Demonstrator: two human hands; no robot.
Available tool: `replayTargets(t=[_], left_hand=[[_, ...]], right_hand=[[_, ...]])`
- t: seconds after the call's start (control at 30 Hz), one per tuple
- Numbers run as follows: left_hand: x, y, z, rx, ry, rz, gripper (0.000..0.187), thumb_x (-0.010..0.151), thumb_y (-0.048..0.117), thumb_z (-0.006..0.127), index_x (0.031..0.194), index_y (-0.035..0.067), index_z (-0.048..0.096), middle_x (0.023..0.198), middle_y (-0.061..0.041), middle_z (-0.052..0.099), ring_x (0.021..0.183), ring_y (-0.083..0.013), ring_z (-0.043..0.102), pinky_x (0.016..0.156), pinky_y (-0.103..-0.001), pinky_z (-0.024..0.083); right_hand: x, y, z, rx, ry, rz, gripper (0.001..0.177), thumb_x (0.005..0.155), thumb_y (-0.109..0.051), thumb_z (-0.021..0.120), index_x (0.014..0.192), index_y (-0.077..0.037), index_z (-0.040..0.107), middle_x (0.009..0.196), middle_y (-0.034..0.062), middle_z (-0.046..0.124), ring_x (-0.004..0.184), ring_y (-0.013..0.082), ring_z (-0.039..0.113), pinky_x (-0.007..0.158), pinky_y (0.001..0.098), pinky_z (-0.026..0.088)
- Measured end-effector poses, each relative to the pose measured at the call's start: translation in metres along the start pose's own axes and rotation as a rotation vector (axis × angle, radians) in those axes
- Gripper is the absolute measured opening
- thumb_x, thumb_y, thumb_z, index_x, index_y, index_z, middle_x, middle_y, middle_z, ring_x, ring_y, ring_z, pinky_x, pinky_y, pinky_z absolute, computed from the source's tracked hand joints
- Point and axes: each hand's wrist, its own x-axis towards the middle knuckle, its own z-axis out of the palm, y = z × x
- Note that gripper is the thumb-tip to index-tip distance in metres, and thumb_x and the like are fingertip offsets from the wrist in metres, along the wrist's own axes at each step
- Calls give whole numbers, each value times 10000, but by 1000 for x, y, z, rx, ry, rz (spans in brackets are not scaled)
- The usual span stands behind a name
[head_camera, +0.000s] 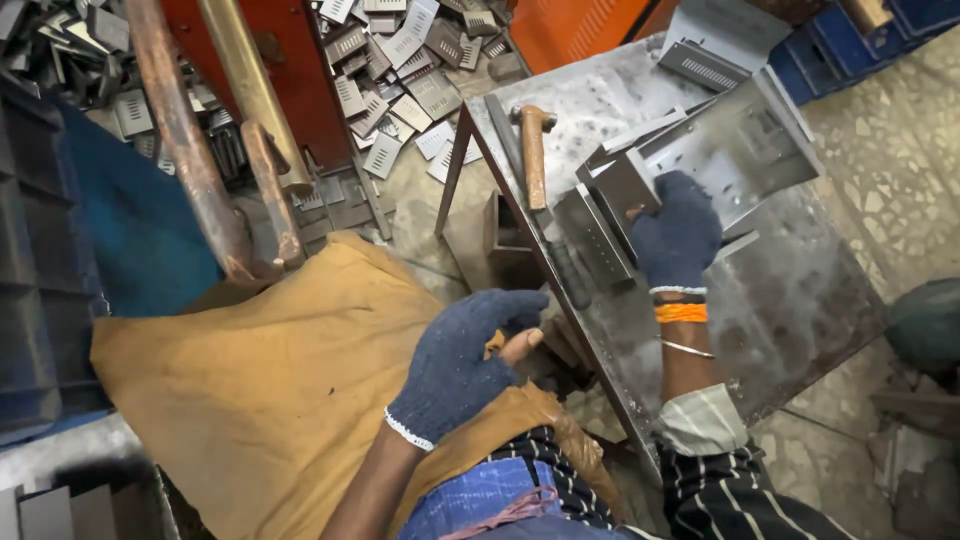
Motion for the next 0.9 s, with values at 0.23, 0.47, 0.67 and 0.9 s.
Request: replayTargets(t=[0.23,0.47,0.67,0.9], left_hand=[[6,-12,0,-49,-18,-17,304,928,208,724,1215,108,712,1102,-84,748,983,-222,741,850,-344,569],[-11,-40,-37,-167,185,-331,254,930,234,719,1118,71,770,794,-58,740,667,-109,675,619,-289,551],[-93,-89,-97,-174,624,-394,271,1015,246,638,1158,50,758,703,-15,666,589,-73,597,559,-258,515],[-266,-101,-172,1076,1193,-656,601,800,214,808,1350,36,646,1254,-235,674,1163,-406,614,976,-510,488]], right_hand=[[-3,-26,0,-70,-14,-7,424,634,-230,903,989,-111,704,922,140,713,865,376,686,715,472,533],[-28,-115,-3,285,27,-122,266,833,-292,846,930,-81,717,816,145,671,738,352,651,675,447,501],[-80,-251,28,765,-566,-425,147,898,-207,715,862,-68,745,726,138,704,671,301,703,616,408,511],[-147,-339,2,1285,-866,-768,416,909,31,545,1297,-85,640,1080,84,741,971,237,734,840,355,576]])
